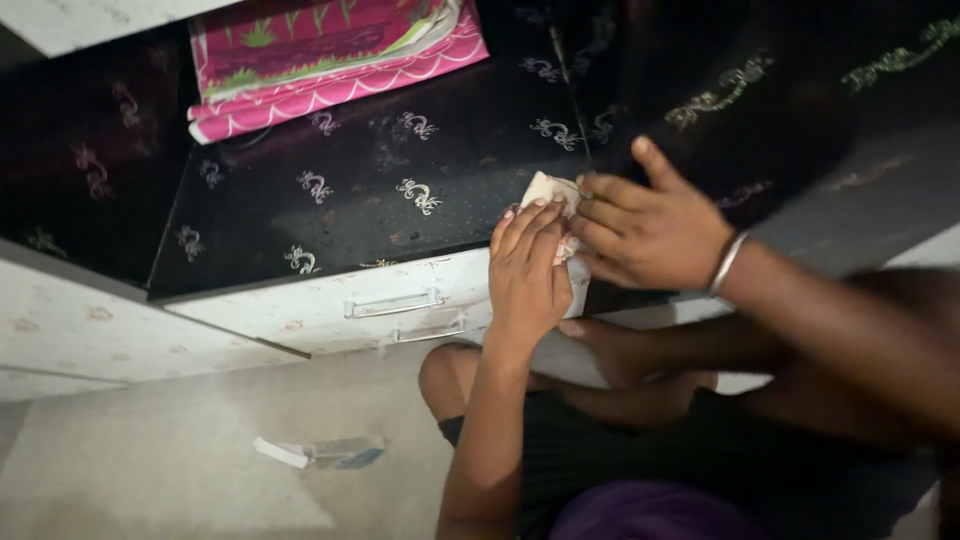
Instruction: The person sits on the floor and wipes a black cabinet surface with a cloth. They pick up a spray bottle, spray the surface, and continue wiping the cabinet top and edges.
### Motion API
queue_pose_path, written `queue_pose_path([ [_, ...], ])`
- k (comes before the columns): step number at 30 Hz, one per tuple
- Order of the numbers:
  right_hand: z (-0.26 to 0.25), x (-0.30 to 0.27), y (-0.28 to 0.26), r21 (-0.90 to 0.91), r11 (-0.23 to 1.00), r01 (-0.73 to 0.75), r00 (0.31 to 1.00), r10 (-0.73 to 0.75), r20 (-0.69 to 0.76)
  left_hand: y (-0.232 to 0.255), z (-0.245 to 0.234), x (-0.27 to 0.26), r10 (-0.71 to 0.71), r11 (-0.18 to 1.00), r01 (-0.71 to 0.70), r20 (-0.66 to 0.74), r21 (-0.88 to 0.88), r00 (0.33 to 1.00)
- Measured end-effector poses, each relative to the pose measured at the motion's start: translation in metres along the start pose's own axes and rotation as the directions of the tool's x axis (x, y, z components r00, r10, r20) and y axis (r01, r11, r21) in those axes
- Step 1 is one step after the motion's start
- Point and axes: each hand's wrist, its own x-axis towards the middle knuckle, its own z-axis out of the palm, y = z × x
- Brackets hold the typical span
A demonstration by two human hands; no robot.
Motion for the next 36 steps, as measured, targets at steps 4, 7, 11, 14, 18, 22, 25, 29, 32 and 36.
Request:
queue_pose_path([
  [4,0.027,0.002,-0.027,-0.02,0.978,-0.21,0.977,0.208,-0.055,-0.001,0.0,-0.001,-0.017,1.0,0.017,-0.023,-0.013,1.0],
  [7,0.042,0.002,-0.044,-0.023,0.94,-0.341,0.937,0.338,-0.084,-0.003,-0.001,-0.006,-0.034,0.999,0.033,-0.02,-0.021,0.999],
  [11,0.046,0.001,-0.048,-0.016,0.939,-0.342,0.934,0.338,-0.115,0.002,0.005,-0.01,-0.075,0.997,0.076,-0.079,0.012,0.994],
  [14,0.043,0.001,-0.047,-0.08,0.944,-0.319,0.943,0.308,-0.124,0.008,0.012,-0.011,-0.096,0.994,0.102,-0.137,0.041,0.986],
  [18,0.038,0.003,-0.047,-0.07,0.949,-0.308,0.947,0.298,-0.118,0.017,0.014,-0.034,-0.106,0.988,0.125,-0.186,0.092,0.977],
  [22,0.032,0.003,-0.045,0.038,0.956,-0.291,0.956,0.292,-0.011,0.004,-0.013,-0.102,-0.123,0.949,0.187,-0.25,0.254,0.961],
  [25,0.029,0.002,-0.046,0.08,0.953,-0.292,0.956,0.291,0.024,-0.024,-0.046,-0.168,-0.289,0.859,0.433,-0.439,0.274,0.851],
  [29,0.032,0.013,-0.047,0.147,0.954,-0.261,0.965,0.256,0.049,-0.058,-0.077,-0.257,-0.525,0.646,0.763,-0.741,-0.027,0.419],
  [32,0.037,0.025,-0.05,0.153,0.962,-0.227,0.974,0.226,0.024,-0.066,-0.079,-0.33,-0.685,0.255,0.967,-0.704,0.007,0.186],
  [36,0.041,0.041,-0.047,0.298,0.938,-0.175,0.983,0.184,-0.001,-0.047,-0.062,-0.424,-0.863,0.293,0.808,-0.223,0.511,0.454],
])
